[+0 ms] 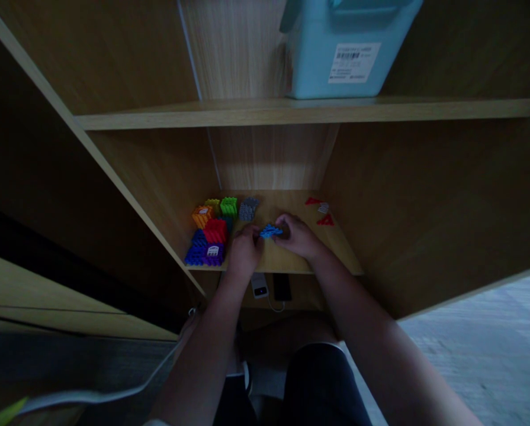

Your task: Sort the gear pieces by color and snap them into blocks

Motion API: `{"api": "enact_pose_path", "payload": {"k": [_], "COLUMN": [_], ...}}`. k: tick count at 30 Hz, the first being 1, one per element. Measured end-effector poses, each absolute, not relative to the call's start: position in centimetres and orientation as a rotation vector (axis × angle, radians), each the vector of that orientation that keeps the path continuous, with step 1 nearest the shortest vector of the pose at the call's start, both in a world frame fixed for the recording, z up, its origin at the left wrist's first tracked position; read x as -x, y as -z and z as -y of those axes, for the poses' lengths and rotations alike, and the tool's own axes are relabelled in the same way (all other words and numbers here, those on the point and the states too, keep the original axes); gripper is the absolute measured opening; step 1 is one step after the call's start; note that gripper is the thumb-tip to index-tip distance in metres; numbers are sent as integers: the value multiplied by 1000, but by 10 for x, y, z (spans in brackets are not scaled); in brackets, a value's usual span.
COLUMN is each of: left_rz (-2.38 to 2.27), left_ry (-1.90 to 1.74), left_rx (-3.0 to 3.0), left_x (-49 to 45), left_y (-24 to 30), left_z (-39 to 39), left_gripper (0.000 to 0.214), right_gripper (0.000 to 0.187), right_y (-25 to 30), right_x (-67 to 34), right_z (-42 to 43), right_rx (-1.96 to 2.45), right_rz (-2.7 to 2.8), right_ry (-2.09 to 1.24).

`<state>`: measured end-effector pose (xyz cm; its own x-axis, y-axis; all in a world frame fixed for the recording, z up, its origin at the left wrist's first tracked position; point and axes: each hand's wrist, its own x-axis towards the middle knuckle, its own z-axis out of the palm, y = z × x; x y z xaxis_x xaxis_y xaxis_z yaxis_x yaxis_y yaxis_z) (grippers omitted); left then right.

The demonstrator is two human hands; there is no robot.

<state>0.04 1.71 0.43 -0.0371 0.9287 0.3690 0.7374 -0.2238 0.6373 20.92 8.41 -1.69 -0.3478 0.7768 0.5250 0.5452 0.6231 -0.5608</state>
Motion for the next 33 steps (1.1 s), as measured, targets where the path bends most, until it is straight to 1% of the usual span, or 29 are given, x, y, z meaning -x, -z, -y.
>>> {"api": "enact_pose_path", "payload": {"k": [5,17,24,30,33], "left_rz": [-1792,-1816,-1834,-1813,-1814], "left_ry": [-1130,-1173,-1175,-1182,-1187], "left_rx": [-1989,-1967,-1962,-1976,-1973], "left_x": [0,0,-1,0,0], "left_y": [-2,-3,-4,-3,-4], "left_z": [-18,-16,-16,-16,-15], "left_gripper": [28,32,31,30,31], "right_gripper": [38,38,42,40,39], "right_y": [21,28,27,22,19], "right_x": [-209,-209,-211,-209,-208], "right_z": [-88,-95,-106,-126,-137], "right_rx": [1075,1060,1226,1405,1391], "right_rz": [2076,2019,1950,1918,1941], "right_ry": [-382,-441,-372,-213,-191]}}
